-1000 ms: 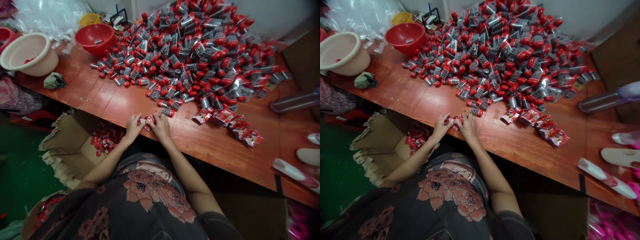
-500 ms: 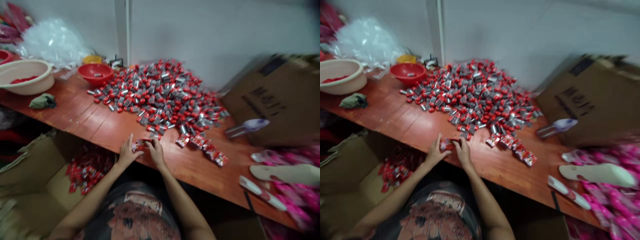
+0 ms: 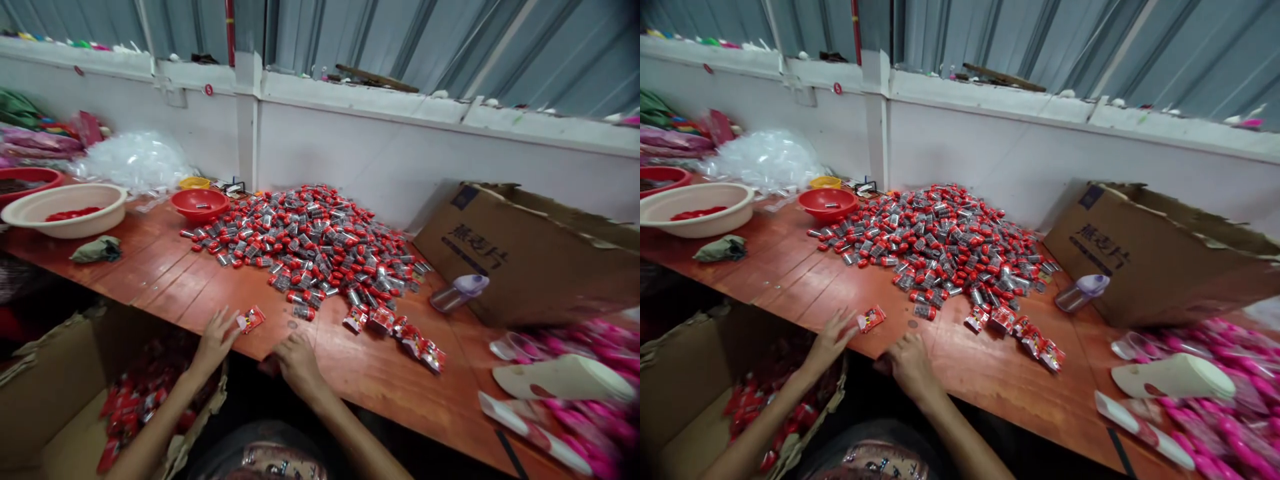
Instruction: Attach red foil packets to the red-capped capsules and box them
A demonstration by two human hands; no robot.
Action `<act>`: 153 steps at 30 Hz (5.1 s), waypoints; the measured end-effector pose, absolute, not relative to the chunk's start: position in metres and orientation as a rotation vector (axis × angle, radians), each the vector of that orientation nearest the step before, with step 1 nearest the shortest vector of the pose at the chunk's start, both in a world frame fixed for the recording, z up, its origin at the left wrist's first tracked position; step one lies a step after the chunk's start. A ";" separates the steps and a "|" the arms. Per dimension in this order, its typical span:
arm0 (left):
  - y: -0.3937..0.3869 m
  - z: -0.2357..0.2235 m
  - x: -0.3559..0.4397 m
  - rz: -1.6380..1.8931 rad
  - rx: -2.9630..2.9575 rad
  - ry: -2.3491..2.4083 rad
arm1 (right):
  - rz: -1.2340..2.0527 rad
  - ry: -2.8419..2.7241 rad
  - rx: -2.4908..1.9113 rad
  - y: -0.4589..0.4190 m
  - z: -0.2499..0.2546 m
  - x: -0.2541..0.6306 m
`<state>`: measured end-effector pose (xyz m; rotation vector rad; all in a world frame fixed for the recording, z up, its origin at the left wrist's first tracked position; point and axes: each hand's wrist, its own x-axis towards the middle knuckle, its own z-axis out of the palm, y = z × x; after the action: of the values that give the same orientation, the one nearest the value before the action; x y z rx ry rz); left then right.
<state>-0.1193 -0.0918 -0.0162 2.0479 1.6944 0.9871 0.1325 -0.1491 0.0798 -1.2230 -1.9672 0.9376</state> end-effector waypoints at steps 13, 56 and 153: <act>-0.170 -0.006 -0.151 1.161 1.352 1.632 | 0.794 -2.290 -0.928 -0.143 0.092 0.127; -0.235 -0.021 -0.089 0.763 0.442 1.234 | 0.861 -2.481 -0.804 -0.126 0.113 0.138; -0.090 0.042 0.029 1.370 0.327 1.082 | 1.107 -1.486 -1.378 -0.152 0.037 0.173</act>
<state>0.0290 -0.0904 0.0422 0.3274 1.0821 1.3696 0.1725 -0.1523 0.0373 -1.3783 -1.4859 1.1069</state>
